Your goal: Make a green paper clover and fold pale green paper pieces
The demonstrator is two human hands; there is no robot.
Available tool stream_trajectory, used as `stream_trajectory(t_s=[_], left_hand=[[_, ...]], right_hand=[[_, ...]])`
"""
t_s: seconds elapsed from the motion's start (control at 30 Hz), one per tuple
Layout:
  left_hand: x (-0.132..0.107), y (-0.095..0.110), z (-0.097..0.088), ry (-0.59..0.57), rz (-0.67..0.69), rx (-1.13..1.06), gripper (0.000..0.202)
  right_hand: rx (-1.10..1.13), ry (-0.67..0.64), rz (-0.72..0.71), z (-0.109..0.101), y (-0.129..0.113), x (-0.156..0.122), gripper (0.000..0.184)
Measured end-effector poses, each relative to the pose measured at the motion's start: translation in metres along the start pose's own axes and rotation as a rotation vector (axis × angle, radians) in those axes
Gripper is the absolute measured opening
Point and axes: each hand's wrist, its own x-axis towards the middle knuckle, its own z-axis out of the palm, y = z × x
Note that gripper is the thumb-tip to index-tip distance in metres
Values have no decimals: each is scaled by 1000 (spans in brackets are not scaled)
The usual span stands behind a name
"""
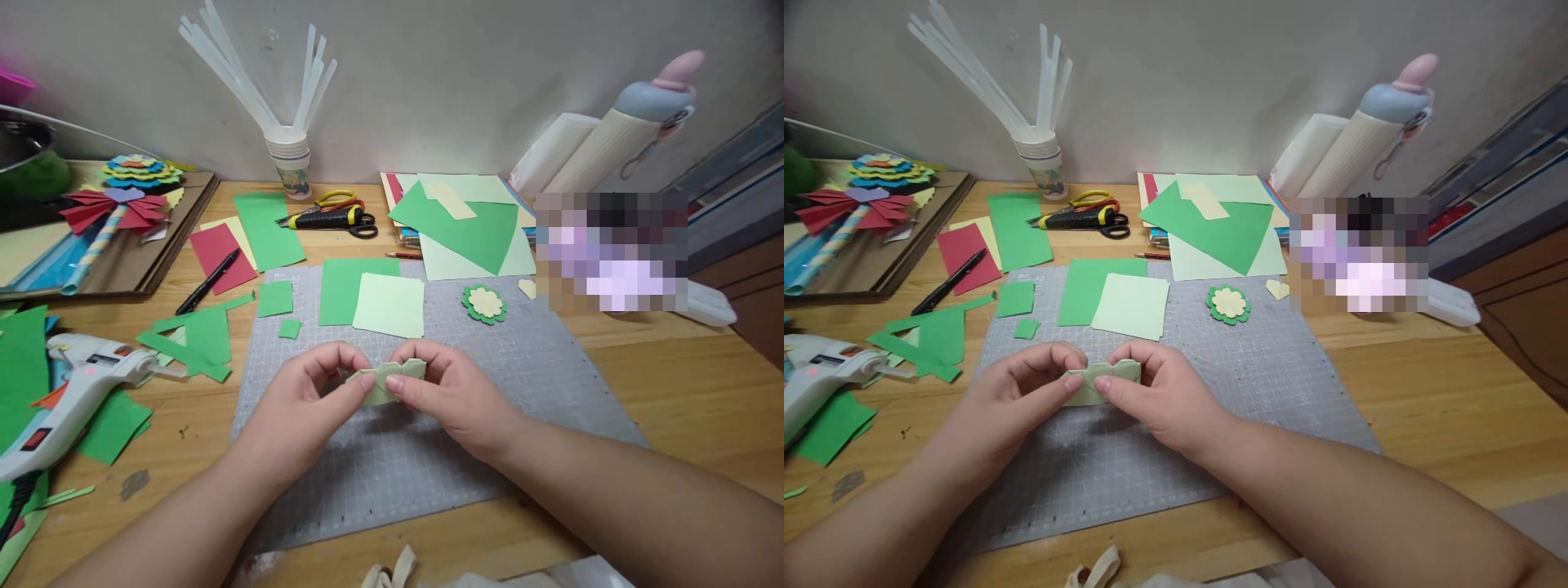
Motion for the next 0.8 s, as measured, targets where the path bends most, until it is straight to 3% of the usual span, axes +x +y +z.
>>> stream_trajectory(t_s=[0.2,0.57,0.67,0.8], left_hand=[[-1,-2,-3,-99,-86,-176,16],[-2,1,-4,-203,-152,-319,19],[-1,-1,-3,-166,-90,-305,14],[0,-2,-1,-32,51,-254,13]], right_hand=[[-6,-25,4,-2,1,0,24],[8,-97,-228,-2,2,2,11],[-37,-92,-300,-3,3,2,10],[-113,-26,-382,-4,5,2,6]])
